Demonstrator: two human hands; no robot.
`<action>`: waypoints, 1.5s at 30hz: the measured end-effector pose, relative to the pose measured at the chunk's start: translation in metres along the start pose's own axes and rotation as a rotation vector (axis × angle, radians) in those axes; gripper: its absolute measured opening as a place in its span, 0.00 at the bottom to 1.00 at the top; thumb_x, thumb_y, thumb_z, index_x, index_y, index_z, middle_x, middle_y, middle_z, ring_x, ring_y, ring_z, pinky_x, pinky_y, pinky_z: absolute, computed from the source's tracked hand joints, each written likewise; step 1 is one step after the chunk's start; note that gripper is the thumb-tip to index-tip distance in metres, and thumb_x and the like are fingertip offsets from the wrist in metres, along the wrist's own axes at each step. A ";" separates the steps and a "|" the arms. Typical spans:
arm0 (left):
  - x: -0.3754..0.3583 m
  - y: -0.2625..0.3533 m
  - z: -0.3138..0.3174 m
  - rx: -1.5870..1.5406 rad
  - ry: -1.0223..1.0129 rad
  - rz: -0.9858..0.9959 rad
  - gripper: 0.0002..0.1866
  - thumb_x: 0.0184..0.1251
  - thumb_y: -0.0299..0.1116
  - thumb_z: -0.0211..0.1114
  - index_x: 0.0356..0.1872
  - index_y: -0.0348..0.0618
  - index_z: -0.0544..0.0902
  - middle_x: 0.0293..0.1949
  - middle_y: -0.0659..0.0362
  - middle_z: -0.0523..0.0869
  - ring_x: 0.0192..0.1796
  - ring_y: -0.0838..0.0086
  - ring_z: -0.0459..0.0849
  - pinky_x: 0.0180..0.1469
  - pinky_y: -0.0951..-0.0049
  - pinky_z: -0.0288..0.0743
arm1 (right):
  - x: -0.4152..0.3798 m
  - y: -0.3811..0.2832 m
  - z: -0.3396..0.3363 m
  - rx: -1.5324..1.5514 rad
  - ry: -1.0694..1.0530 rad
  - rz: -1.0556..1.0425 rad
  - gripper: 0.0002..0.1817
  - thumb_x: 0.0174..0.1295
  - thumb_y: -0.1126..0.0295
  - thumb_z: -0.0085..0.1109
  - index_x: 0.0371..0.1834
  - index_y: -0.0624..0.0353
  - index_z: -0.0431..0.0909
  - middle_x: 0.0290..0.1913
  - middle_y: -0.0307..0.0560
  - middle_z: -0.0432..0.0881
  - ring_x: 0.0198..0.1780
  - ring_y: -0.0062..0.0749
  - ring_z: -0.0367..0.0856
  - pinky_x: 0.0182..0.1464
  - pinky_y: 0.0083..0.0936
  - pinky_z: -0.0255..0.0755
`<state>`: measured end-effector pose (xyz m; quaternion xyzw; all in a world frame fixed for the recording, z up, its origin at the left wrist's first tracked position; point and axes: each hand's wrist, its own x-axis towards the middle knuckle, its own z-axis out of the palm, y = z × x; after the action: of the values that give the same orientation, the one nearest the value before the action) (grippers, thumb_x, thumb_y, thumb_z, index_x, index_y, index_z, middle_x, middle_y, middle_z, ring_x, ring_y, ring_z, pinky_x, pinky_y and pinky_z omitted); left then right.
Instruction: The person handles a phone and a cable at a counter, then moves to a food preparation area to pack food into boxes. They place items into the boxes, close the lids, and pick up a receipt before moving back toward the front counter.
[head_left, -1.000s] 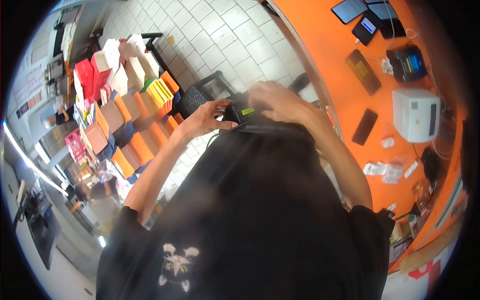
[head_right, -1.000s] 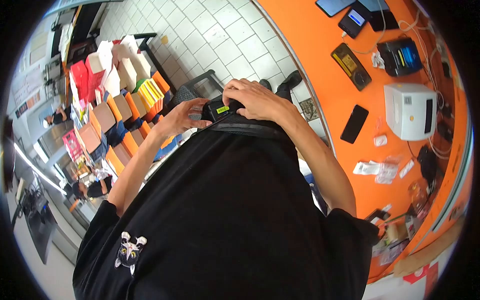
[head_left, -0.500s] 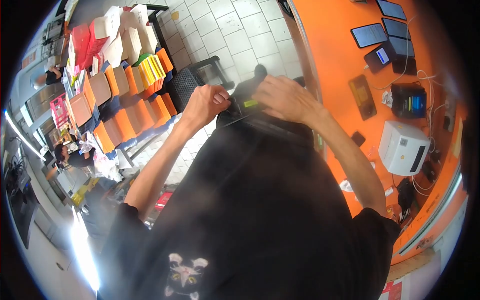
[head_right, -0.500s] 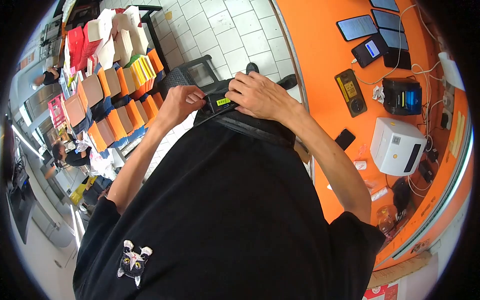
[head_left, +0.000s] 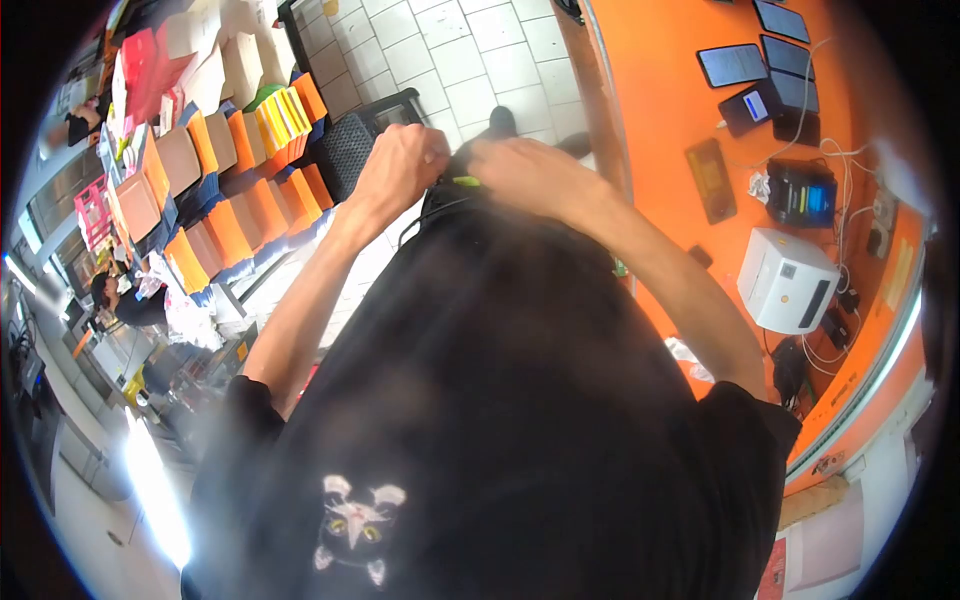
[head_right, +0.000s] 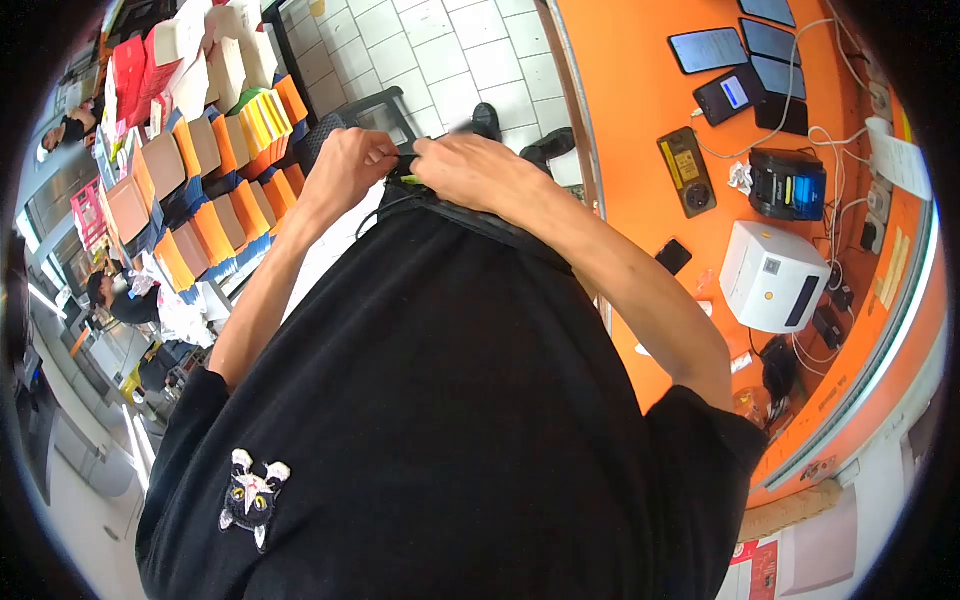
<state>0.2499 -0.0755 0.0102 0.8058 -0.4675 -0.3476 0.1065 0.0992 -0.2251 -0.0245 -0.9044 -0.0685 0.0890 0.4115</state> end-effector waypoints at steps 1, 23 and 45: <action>-0.002 -0.001 0.002 -0.004 -0.004 0.011 0.07 0.58 0.26 0.66 0.36 0.33 0.86 0.31 0.45 0.88 0.37 0.56 0.90 0.41 0.64 0.82 | 0.001 0.000 -0.001 -0.003 0.002 0.012 0.07 0.55 0.74 0.62 0.33 0.68 0.82 0.43 0.58 0.82 0.46 0.56 0.84 0.47 0.46 0.79; -0.001 0.060 -0.002 0.013 -0.225 0.301 0.17 0.60 0.37 0.75 0.41 0.39 0.79 0.54 0.50 0.80 0.58 0.54 0.81 0.61 0.59 0.74 | -0.163 0.012 0.039 0.777 0.603 0.249 0.17 0.69 0.57 0.63 0.48 0.59 0.84 0.49 0.47 0.85 0.47 0.30 0.85 0.49 0.28 0.79; -0.013 0.083 0.020 -0.154 -0.323 0.443 0.18 0.67 0.43 0.69 0.52 0.45 0.84 0.60 0.55 0.81 0.70 0.58 0.72 0.72 0.56 0.63 | -0.338 0.097 0.217 0.201 1.148 1.466 0.51 0.37 0.69 0.80 0.67 0.61 0.58 0.57 0.62 0.66 0.59 0.63 0.69 0.60 0.53 0.71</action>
<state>0.1759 -0.1069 0.0427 0.6078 -0.6152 -0.4744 0.1646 -0.2725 -0.1960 -0.2024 -0.5875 0.7406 -0.1284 0.2998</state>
